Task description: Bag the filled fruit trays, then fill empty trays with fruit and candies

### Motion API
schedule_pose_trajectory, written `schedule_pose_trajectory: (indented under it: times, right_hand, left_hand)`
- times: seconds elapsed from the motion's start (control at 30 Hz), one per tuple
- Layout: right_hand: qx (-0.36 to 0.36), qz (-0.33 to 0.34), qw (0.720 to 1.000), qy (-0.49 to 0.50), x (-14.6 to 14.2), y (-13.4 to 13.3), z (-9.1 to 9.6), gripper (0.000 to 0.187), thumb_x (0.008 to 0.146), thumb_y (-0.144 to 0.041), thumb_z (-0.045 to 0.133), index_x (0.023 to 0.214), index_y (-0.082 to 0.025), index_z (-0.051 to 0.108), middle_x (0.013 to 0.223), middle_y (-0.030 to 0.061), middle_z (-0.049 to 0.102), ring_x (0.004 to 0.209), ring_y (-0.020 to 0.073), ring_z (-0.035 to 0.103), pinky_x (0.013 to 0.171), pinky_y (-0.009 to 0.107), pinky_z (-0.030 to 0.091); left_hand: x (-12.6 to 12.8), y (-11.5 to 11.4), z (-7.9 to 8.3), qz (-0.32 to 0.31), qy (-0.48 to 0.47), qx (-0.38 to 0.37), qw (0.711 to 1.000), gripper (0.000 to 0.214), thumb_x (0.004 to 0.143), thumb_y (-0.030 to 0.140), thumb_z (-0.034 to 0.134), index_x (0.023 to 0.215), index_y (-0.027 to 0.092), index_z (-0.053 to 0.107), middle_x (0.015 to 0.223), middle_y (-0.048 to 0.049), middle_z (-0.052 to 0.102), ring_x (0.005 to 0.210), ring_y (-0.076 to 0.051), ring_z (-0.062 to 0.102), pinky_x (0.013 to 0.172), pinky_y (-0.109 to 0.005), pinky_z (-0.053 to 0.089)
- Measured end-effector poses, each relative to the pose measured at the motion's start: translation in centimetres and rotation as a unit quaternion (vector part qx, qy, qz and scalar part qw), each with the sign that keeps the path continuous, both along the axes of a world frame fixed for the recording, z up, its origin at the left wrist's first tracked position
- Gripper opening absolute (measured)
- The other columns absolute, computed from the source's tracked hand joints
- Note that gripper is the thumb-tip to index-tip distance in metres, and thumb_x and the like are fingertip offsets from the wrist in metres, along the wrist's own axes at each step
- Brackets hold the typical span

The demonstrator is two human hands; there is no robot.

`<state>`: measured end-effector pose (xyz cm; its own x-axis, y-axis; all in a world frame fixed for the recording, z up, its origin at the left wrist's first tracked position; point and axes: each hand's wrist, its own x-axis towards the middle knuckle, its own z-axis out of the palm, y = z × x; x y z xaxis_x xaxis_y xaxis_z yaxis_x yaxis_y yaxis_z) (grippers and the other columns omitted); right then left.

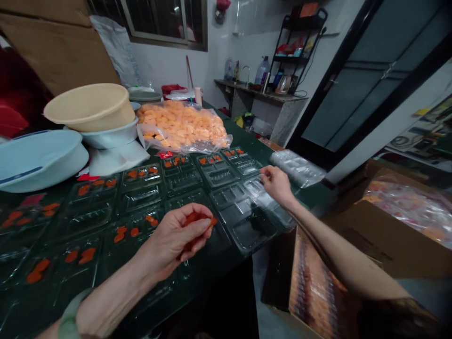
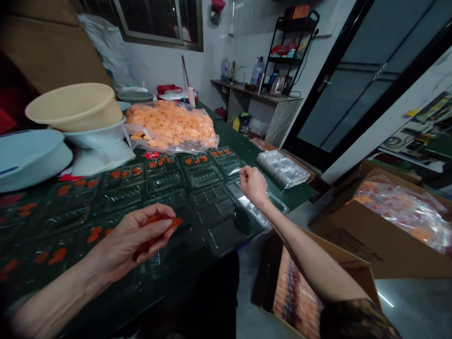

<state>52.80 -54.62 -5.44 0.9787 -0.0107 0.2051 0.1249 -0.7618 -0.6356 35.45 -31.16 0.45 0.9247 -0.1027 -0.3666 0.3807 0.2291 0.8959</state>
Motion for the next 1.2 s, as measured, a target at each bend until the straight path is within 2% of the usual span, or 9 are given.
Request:
schedule_pose_trajectory:
  times: [0.07, 0.23, 0.5, 0.77, 0.87, 0.93, 1.03, 1.07, 1.2]
  right_hand:
    - [-0.141, -0.017, 0.990, 0.007, 1.8, -1.2, 0.1, 0.015, 0.073, -0.026, 0.059, 0.085, -0.019, 0.064, 0.091, 0.0102, 0.065, 0.087, 0.0263, 0.061, 0.073, 0.036, 0.045]
    - [-0.158, -0.022, 0.985, 0.060, 5.9, -3.4, -1.4, 0.013, 0.066, -0.030, 0.068, 0.068, -0.018, 0.066, 0.074, 0.0093, 0.066, 0.079, 0.0259, 0.063, 0.069, 0.034, 0.046]
    - [-0.042, 0.007, 0.999, 0.009, 5.7, -3.3, -2.2, 0.013, 0.071, -0.023, 0.054, 0.063, -0.016, 0.061, 0.058, 0.0034, 0.059, 0.057, 0.0156, 0.054, 0.055, 0.026, 0.041]
    - [0.059, 0.098, 0.993, 0.019, 1.4, 0.9, -1.9, 0.011, 0.064, -0.023, 0.063, 0.056, -0.019, 0.057, 0.054, -0.0004, 0.054, 0.054, 0.0127, 0.047, 0.052, 0.024, 0.036]
    - [0.132, 0.099, 0.985, 0.051, -2.2, 3.1, -0.6, 0.017, 0.077, -0.036, 0.055, 0.075, -0.020, 0.061, 0.063, 0.0017, 0.056, 0.056, 0.0140, 0.051, 0.049, 0.024, 0.037]
    - [0.290, 0.155, 0.924, 0.195, -5.6, 4.7, 0.3, 0.033, 0.087, -0.047, 0.040, 0.091, -0.021, 0.060, 0.070, 0.0026, 0.058, 0.056, 0.0149, 0.055, 0.045, 0.024, 0.039]
    - [0.493, 0.232, 0.698, 0.465, -10.5, 6.8, 1.3, 0.049, 0.089, -0.057, 0.030, 0.089, -0.018, 0.060, 0.067, 0.0028, 0.059, 0.053, 0.0151, 0.056, 0.042, 0.025, 0.042]
    - [0.518, 0.230, 0.650, 0.507, -11.7, 7.3, 1.4, 0.052, 0.089, -0.057, 0.028, 0.083, -0.017, 0.060, 0.063, 0.0026, 0.058, 0.050, 0.0142, 0.055, 0.040, 0.024, 0.041]
    - [0.566, 0.167, 0.595, 0.546, -13.4, 8.4, 1.2, 0.054, 0.093, -0.052, 0.025, 0.067, -0.016, 0.056, 0.051, 0.0006, 0.054, 0.041, 0.0115, 0.050, 0.034, 0.021, 0.035]
  left_hand:
    - [-0.2, 0.0, 0.0, 0.000, -0.003, -0.003, 1.000, 0.026, 0.071, 0.032, 0.071, 0.083, 0.017, 0.054, 0.061, 0.0027, 0.054, 0.040, -0.003, 0.038, 0.031, -0.010, 0.020]
    - [-0.9, 1.8, -1.0, 0.039, 0.014, -0.007, 0.999, 0.025, 0.071, 0.030, 0.071, 0.086, 0.018, 0.055, 0.062, 0.0026, 0.054, 0.040, -0.003, 0.036, 0.031, -0.011, 0.020]
    - [-1.1, 2.3, -1.5, 0.083, 0.030, -0.038, 0.995, 0.024, 0.068, 0.023, 0.072, 0.084, 0.017, 0.055, 0.064, 0.0006, 0.057, 0.040, -0.003, 0.038, 0.031, -0.012, 0.021]
    - [0.0, 1.0, -2.3, 0.056, 0.013, -0.085, 0.995, 0.022, 0.070, 0.023, 0.070, 0.083, 0.016, 0.054, 0.064, 0.0010, 0.056, 0.041, -0.003, 0.039, 0.032, -0.012, 0.020]
    - [0.2, -0.1, -2.1, 0.046, -0.017, -0.064, 0.997, 0.021, 0.071, 0.025, 0.069, 0.084, 0.016, 0.055, 0.065, 0.0010, 0.056, 0.041, -0.003, 0.039, 0.033, -0.013, 0.019]
    - [0.3, -1.0, -1.8, 0.024, -0.063, -0.002, 0.998, 0.019, 0.072, 0.025, 0.067, 0.085, 0.014, 0.059, 0.061, 0.0017, 0.055, 0.040, -0.003, 0.038, 0.034, -0.014, 0.020]
    - [0.2, -2.1, -1.4, -0.046, -0.141, 0.110, 0.983, 0.013, 0.074, 0.021, 0.062, 0.084, 0.013, 0.064, 0.058, 0.0009, 0.056, 0.043, -0.006, 0.045, 0.041, -0.018, 0.033]
    - [0.1, -2.3, -1.5, -0.075, -0.164, 0.143, 0.973, 0.011, 0.076, 0.020, 0.060, 0.084, 0.013, 0.064, 0.060, -0.0001, 0.058, 0.046, -0.008, 0.049, 0.046, -0.020, 0.037]
    - [-0.3, -2.6, -2.1, -0.118, -0.248, 0.310, 0.910, 0.014, 0.081, 0.020, 0.052, 0.086, 0.016, 0.064, 0.073, -0.0044, 0.064, 0.064, -0.015, 0.059, 0.060, -0.025, 0.041]
